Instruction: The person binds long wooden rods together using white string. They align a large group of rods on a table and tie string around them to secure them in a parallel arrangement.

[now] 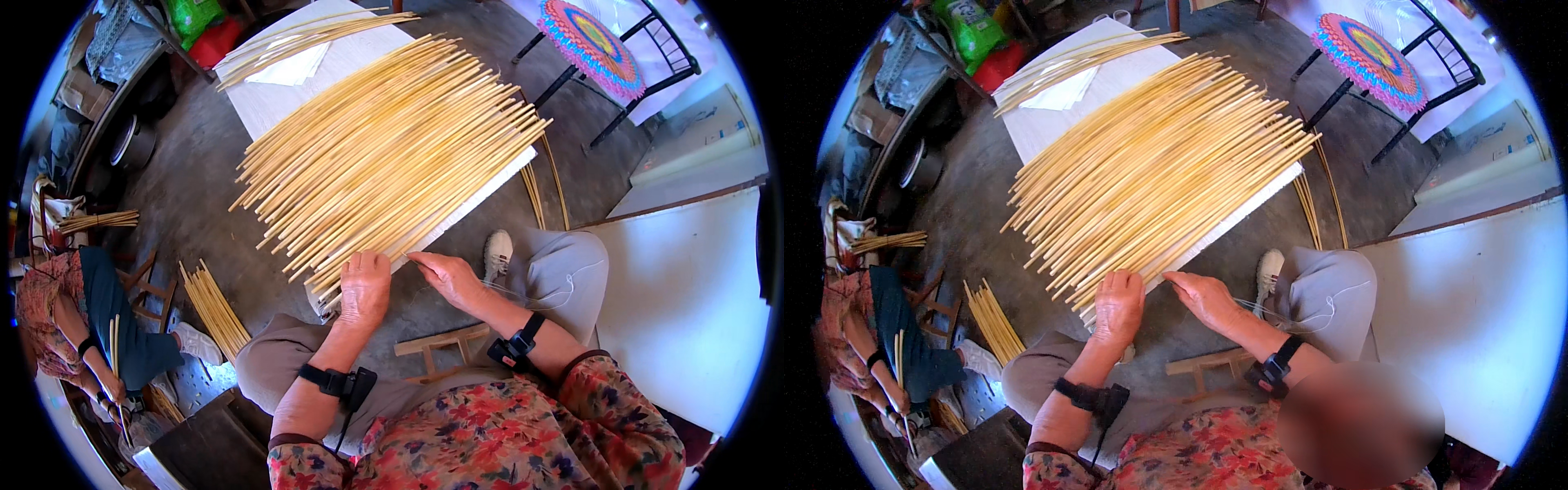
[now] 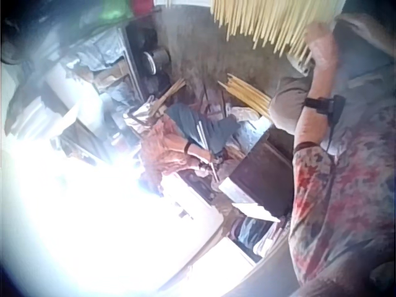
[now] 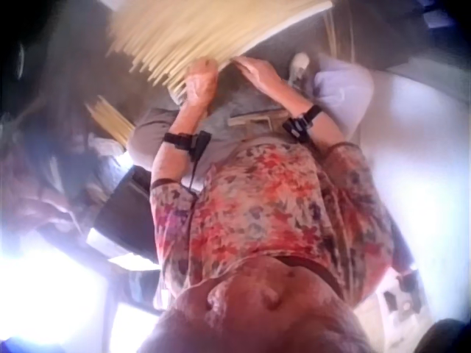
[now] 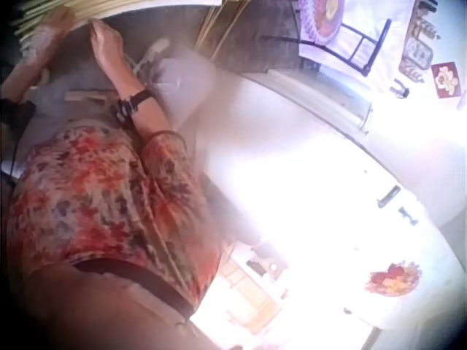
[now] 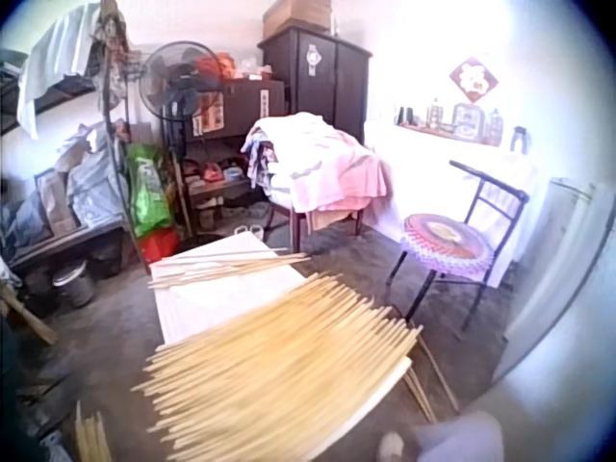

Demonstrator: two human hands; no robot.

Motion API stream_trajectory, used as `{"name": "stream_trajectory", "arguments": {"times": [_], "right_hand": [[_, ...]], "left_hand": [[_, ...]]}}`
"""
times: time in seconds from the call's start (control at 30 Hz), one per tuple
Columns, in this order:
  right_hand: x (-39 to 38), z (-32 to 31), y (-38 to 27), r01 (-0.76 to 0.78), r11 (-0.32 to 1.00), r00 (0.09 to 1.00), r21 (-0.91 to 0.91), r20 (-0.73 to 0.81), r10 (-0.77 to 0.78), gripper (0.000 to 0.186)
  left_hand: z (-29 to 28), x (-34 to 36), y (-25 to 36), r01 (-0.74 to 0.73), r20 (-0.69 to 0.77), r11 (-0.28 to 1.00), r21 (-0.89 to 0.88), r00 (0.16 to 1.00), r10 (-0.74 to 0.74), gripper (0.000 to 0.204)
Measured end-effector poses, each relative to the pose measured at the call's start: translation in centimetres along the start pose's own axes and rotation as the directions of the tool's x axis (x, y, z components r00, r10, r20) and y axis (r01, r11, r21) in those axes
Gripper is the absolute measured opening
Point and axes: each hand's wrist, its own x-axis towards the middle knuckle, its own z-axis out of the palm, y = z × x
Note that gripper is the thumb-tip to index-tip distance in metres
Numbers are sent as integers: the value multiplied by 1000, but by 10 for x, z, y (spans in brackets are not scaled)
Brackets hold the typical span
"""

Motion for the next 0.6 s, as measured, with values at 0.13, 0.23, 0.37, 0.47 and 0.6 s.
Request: {"name": "stream_trajectory", "arguments": {"times": [0.13,0.23,0.37,0.47,0.6], "right_hand": [[-1,0,2,5,1000,1000,-16,28,-4,26],[-2,1,-1,-1,1000,999,-9,45,1,27],[-3,2,-3,12,1000,999,-1,50,-12,27],[-2,2,-3,22,1000,999,-21,40,-21,27],[-2,1,-3,20,999,997,-42,71,-17,27]], "left_hand": [[-3,1,1,-2,13,1000,-16,1000,2,15],[-3,0,1,-7,1,1000,-8,1000,7,15],[-4,0,0,-7,7,1000,-4,1000,7,15],[-3,1,0,-4,4,1000,-25,1000,4,15],[-4,0,0,2,2,999,-42,1000,-2,15]]}}
